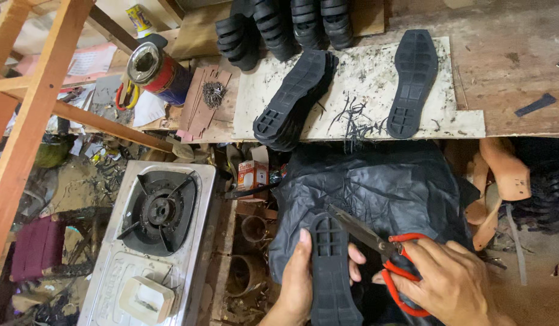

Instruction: The person trims the edges of black rubber shoe soles using red-handled shears. They hold each sole in the left hand and cut along the perimeter with the right hand, then place the trimmed sole on a nearby stack.

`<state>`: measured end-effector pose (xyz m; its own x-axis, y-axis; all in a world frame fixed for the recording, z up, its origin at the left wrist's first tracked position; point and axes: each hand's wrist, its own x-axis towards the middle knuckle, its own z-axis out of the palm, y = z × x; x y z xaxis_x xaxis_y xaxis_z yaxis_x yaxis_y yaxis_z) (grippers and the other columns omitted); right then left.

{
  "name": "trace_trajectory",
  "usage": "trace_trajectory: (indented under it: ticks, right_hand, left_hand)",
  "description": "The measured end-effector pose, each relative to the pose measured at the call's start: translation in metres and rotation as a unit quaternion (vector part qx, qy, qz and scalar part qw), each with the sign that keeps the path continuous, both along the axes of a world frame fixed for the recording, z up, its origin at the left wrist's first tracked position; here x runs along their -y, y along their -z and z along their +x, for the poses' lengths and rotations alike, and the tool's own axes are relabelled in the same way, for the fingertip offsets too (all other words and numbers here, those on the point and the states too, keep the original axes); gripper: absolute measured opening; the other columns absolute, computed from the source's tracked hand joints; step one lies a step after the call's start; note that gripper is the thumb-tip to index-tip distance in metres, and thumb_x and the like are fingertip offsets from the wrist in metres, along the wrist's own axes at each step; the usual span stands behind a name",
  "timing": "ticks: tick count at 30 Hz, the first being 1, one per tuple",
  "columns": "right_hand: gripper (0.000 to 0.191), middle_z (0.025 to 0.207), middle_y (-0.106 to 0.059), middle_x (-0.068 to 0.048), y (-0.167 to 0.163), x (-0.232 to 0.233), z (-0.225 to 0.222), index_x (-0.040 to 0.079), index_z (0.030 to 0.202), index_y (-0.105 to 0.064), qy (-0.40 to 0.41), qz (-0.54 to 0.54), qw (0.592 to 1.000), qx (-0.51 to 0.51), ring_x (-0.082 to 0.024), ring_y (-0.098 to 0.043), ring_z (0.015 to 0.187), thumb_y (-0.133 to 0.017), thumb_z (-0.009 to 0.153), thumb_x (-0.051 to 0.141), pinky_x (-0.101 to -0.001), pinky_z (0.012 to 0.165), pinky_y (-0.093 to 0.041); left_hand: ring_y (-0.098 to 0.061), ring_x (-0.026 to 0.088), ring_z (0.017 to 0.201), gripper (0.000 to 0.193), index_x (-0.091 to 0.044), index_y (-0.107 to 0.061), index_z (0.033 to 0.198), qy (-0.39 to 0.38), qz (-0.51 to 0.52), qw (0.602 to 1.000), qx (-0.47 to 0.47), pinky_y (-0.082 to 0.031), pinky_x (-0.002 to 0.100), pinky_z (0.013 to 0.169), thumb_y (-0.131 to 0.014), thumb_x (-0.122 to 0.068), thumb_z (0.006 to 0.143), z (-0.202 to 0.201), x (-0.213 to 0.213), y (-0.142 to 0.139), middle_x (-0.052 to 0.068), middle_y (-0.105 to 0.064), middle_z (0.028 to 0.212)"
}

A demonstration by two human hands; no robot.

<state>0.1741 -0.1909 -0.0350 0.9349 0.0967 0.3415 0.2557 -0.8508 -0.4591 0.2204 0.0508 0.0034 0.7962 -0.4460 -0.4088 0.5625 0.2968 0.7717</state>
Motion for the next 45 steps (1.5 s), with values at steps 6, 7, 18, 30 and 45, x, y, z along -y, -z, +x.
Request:
trace_trajectory:
  ticks: [6,7,18,30,45]
  right_hand:
    - [0.059,0.091,-0.074,-0.007,-0.001,0.024,0.004,0.007,0.109,-0.072,-0.052,0.007,0.997,-0.058,-0.026,-0.068,0.060,-0.087,0.061,0.039,-0.0364,0.055,-0.053]
    - [0.062,0.090,-0.074,-0.006,0.000,0.025,0.004,0.008,0.108,-0.072,-0.040,0.012,0.997,-0.066,-0.026,-0.067,0.059,-0.088,0.059,0.041,-0.0366,0.054,-0.053]
    - [0.049,0.069,-0.069,-0.008,0.018,0.047,0.007,0.009,0.087,-0.070,0.024,0.134,0.979,-0.151,-0.029,-0.069,0.056,-0.092,0.064,0.046,-0.0400,0.052,-0.052]
    - [0.043,0.089,-0.074,-0.015,0.084,0.051,0.006,0.007,0.089,-0.071,0.016,0.078,0.995,-0.053,-0.036,-0.071,0.062,-0.084,0.071,0.044,-0.0420,0.051,-0.057]
    - [0.021,0.101,-0.074,-0.016,0.122,0.083,0.035,0.017,0.085,-0.078,-0.102,-0.037,0.994,-0.016,-0.032,-0.074,0.067,-0.085,0.074,0.033,-0.0401,0.046,-0.059]
  left_hand:
    - [-0.068,0.019,0.074,0.084,0.004,-0.071,0.102,0.035,0.008,0.999,-0.029,-0.055,0.031,0.073,-0.017,-0.060,0.105,0.008,-0.001,0.006,0.014,-0.072,0.083]
    - [-0.068,0.020,0.074,0.082,0.004,-0.071,0.101,0.032,0.006,0.999,-0.040,-0.055,0.031,0.072,-0.018,-0.059,0.104,0.009,-0.001,0.008,0.015,-0.073,0.086]
    - [-0.067,0.024,0.100,0.064,-0.011,-0.042,0.153,0.063,0.057,0.990,0.108,-0.051,0.035,0.093,-0.060,-0.030,0.095,0.033,0.013,-0.010,0.019,-0.070,0.113]
    - [-0.051,0.032,0.144,0.052,-0.010,-0.034,0.120,-0.167,0.005,0.860,0.483,-0.043,0.050,0.124,-0.074,0.004,0.090,0.135,0.142,-0.043,0.023,-0.049,0.151]
    - [-0.054,0.049,0.126,0.029,-0.001,-0.059,0.109,-0.037,0.420,0.672,0.609,-0.031,0.064,0.115,-0.076,-0.012,0.088,0.209,0.249,0.051,0.027,-0.056,0.140]
